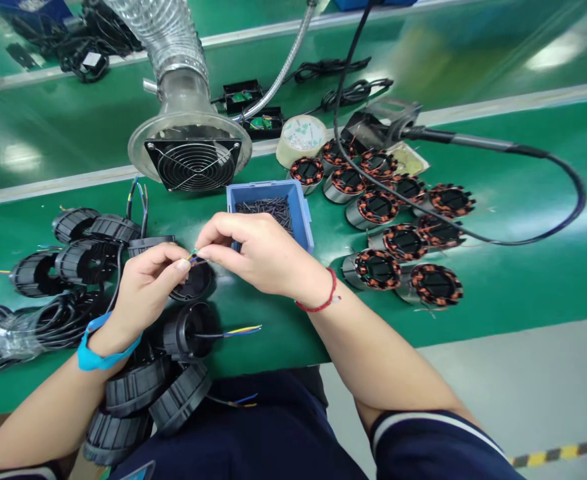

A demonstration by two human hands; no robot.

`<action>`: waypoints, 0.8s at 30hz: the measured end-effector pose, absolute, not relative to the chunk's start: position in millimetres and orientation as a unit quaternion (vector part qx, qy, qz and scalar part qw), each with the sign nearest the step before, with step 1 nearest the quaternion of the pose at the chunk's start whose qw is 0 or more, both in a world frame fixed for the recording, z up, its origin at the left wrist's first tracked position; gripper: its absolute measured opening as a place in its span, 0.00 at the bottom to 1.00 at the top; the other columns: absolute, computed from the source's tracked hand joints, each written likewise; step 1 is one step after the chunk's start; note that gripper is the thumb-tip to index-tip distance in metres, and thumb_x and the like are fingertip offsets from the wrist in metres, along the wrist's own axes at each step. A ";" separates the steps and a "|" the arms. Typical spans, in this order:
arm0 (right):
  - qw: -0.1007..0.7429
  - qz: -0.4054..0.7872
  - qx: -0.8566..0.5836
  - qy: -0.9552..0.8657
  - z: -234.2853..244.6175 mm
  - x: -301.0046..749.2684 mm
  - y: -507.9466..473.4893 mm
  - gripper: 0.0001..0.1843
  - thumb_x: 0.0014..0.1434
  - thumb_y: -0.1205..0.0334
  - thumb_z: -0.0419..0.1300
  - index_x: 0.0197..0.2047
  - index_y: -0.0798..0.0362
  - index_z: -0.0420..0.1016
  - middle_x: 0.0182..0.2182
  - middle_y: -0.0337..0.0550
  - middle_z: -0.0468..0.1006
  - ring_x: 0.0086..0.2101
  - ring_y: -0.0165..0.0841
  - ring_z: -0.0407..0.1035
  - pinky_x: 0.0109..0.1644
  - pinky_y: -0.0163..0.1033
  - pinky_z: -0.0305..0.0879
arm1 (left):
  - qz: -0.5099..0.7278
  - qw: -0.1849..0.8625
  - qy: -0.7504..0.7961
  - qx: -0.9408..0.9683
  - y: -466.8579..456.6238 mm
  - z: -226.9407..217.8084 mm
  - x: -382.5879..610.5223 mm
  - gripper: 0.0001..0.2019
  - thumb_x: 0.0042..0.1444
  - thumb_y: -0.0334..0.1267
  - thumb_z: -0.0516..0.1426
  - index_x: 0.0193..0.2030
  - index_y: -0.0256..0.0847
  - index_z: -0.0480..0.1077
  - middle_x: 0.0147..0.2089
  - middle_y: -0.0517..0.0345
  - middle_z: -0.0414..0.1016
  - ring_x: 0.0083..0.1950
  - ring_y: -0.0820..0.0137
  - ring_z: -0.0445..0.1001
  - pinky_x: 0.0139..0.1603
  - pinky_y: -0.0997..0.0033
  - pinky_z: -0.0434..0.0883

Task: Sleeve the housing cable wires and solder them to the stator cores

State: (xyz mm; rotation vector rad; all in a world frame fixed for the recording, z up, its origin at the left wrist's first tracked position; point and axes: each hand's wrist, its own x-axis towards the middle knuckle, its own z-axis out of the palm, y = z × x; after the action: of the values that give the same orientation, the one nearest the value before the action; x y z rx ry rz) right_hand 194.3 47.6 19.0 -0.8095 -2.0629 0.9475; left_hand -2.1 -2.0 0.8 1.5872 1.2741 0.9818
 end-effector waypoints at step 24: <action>0.341 0.311 -0.311 -0.831 18.6 191.4 41.3 0.06 0.64 0.67 0.56 0.38 0.53 0.75 0.34 0.39 0.81 0.35 0.29 0.74 0.41 0.34 0.70 | 0.381 0.409 0.515 0.650 -2.0 1.3 -0.7 0.09 0.60 0.38 0.56 0.30 0.38 0.70 0.27 0.61 0.71 0.29 0.74 0.67 0.30 0.74 0.64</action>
State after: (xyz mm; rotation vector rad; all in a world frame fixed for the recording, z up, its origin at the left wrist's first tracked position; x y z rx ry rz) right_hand 191.4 41.3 18.6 -0.8079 -2.1606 0.8097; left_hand -0.7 -2.0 1.3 1.6384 1.2962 0.9585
